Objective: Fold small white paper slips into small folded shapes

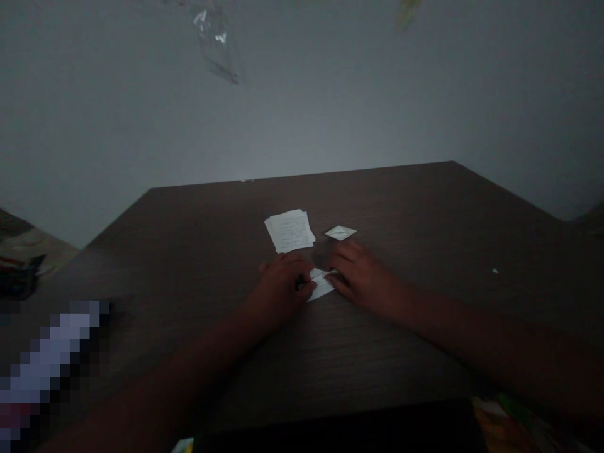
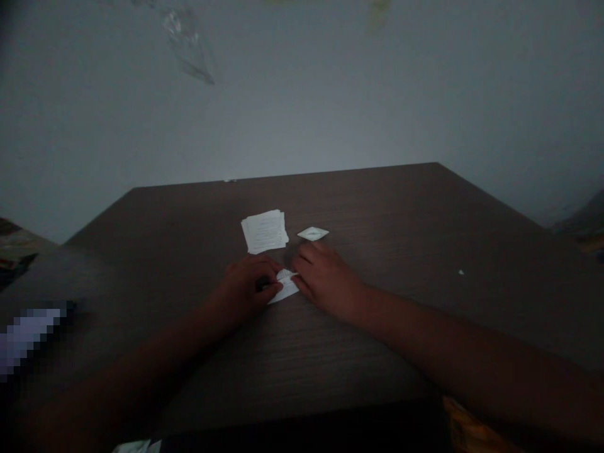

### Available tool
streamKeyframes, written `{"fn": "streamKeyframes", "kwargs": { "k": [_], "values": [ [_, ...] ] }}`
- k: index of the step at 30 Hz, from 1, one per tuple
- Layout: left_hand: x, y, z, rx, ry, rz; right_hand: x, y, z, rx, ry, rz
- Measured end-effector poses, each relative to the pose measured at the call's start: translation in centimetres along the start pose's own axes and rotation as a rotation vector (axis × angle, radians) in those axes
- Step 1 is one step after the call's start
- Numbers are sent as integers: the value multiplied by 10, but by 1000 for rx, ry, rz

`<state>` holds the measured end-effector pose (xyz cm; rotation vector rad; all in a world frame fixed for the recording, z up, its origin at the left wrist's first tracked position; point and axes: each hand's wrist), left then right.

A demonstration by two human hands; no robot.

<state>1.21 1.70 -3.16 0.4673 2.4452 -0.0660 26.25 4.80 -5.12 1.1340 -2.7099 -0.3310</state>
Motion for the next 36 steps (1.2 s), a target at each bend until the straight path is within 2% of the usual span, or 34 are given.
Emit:
{"fn": "streamKeyframes", "kwargs": {
  "k": [3, 6, 13, 20, 24, 30, 36],
  "values": [
    [0, 1, 0, -23, 39, -3, 12, -7, 2, 38, -24, -95],
    [1, 3, 0, -30, 63, -13, 21, -12, 6, 47, -52, -126],
    [3, 3, -2, -2, 81, -27, 23, -15, 4, 58, -93, -167],
    [11, 7, -16, 168, 79, -32, 23, -19, 8, -15, -193, -201],
    [17, 5, -25, 224, 50, 9, 23, -19, 8, -7, -204, -209],
    [20, 1, -28, 233, 22, 78, 26, -20, 8, 23, -238, -210],
    [19, 4, -29, 259, 45, 32, 29, -19, -2, 92, -331, -175]
  ]
}}
Point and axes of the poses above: each hand's wrist, its own y-axis towards the middle knuckle, its own z-axis out of the palm, x = y × z, and after that the axes turned 13 degrees about -y, right-handed
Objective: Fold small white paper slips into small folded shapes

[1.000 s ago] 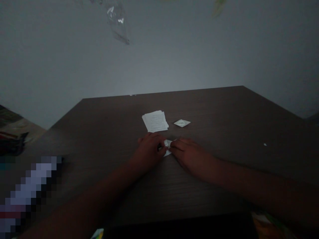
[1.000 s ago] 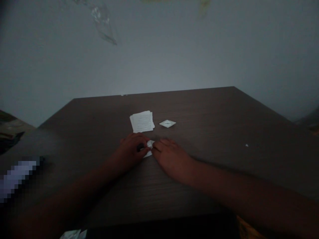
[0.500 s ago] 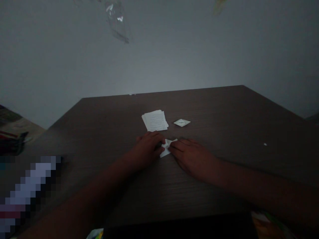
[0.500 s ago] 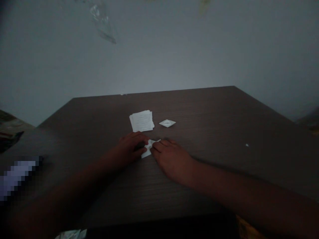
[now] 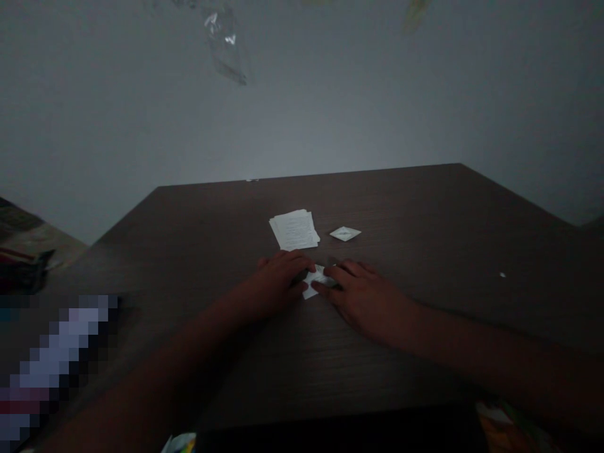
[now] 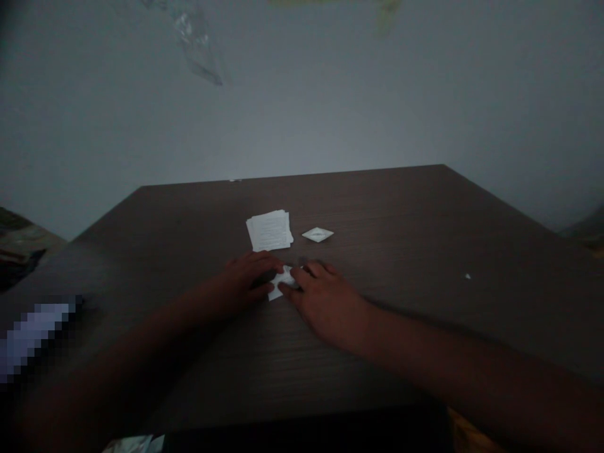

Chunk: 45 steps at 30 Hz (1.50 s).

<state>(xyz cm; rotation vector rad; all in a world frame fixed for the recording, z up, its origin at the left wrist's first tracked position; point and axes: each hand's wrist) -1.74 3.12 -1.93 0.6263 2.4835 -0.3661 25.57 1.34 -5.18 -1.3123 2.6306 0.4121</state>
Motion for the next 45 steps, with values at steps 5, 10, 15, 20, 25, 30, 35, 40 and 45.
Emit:
{"fn": "streamKeyframes", "kwargs": {
  "k": [5, 10, 15, 20, 25, 30, 35, 40, 45],
  "values": [
    [-7, -3, -4, 1, 12, -5, -2, 3, -17, 63, -58, 26],
    [-6, 0, -5, 41, 5, -27, -7, 4, -29, 168, -83, 116],
    [7, 2, -1, 16, -11, 25, -15, 4, -36, 215, -95, 175],
    [9, 1, -2, 24, 23, 9, -15, 7, -45, 290, -111, 198],
    [-3, -2, 0, 23, 66, 16, -13, 10, -44, 294, -114, 228],
    [-13, -4, 9, -43, 52, 66, -21, 9, -28, 186, -46, 232],
    [-22, -3, 16, -34, -6, 68, -30, 11, -17, 122, 37, 271],
    [-18, -1, 19, -17, -46, 46, -28, 13, -12, 106, 74, 283],
    [-8, 5, 26, -29, -34, 48, -17, 13, -7, 41, 141, 313]
  ]
}}
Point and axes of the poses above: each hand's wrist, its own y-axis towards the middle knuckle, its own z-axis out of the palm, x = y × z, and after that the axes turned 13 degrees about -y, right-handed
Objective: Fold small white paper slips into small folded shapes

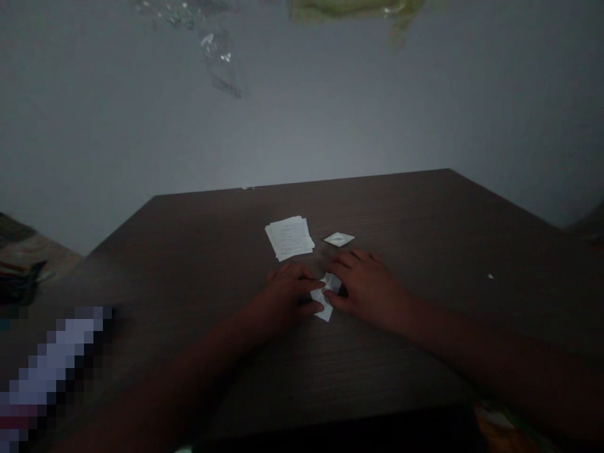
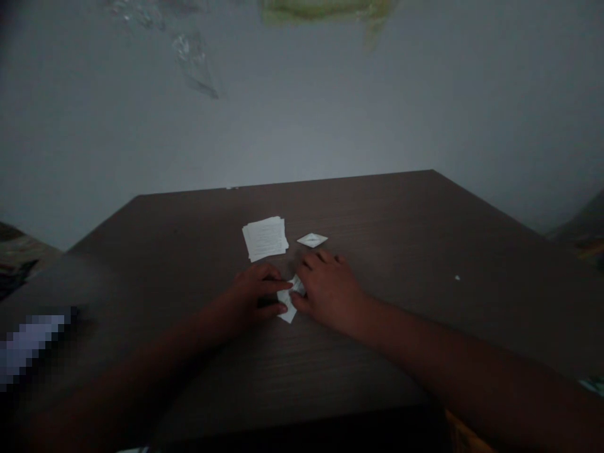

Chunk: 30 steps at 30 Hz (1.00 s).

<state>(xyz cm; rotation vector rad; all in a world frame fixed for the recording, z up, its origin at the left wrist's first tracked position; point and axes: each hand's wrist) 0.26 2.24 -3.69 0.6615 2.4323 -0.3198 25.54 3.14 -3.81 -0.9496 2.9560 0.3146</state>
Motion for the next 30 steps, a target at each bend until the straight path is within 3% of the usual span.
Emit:
{"fn": "streamKeyframes", "kwargs": {
  "k": [6, 30],
  "values": [
    [4, 2, 3, -4, -19, -4, 4, 1, 2, -30, 58, 37],
    [-9, 1, 1, -20, -49, -59, -30, 22, 26, -74, 232, 116]
  ]
}}
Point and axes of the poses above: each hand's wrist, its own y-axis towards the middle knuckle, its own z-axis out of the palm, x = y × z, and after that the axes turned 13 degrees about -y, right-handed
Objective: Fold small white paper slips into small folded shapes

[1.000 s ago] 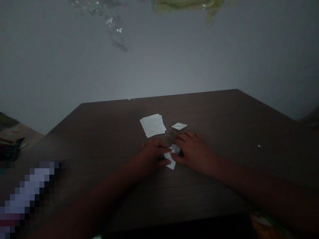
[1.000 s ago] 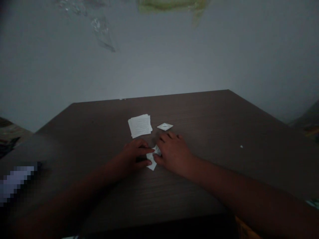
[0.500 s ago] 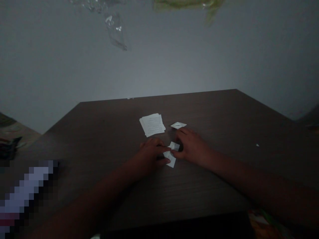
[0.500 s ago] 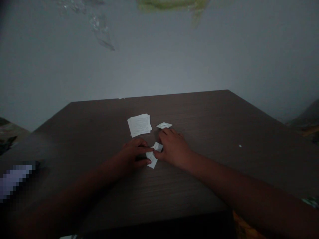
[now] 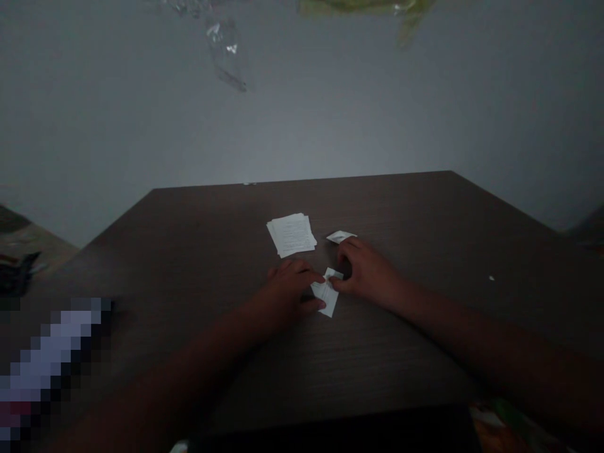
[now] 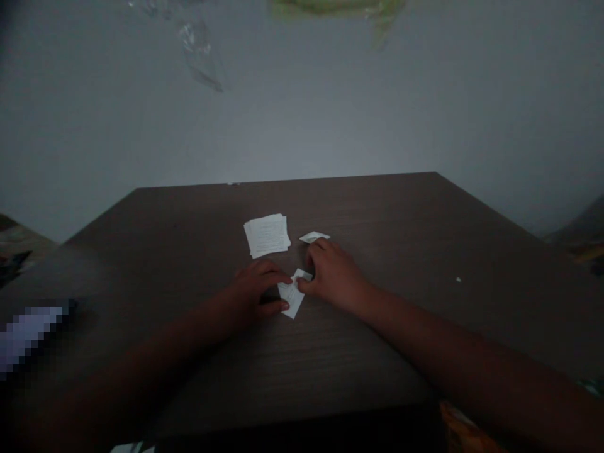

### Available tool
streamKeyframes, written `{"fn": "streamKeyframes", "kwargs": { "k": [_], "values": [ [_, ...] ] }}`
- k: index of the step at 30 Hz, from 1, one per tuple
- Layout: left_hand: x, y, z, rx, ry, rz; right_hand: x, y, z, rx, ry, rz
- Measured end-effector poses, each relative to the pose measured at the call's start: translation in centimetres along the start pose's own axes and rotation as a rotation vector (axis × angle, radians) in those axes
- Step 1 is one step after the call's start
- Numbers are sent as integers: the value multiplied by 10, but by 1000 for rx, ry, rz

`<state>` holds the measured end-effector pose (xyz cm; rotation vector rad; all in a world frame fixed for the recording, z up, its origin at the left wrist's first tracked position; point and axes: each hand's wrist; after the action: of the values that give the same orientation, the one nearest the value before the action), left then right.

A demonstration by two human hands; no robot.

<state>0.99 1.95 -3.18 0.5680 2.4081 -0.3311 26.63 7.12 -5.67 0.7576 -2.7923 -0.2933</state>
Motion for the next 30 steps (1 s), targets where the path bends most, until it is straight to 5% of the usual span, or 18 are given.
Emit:
{"fn": "streamKeyframes", "kwargs": {
  "k": [30],
  "values": [
    [-5, -2, -3, 4, 53, -18, 2, 2, -1, -10, 12, 24]
  ]
}}
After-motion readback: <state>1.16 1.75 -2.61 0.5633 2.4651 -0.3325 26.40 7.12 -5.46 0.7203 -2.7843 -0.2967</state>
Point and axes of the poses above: each hand's wrist, its own y-axis towards the middle knuckle, its own z-axis out of the palm, x = y × z, and after that the axes turned 13 degrees about -y, right-handed
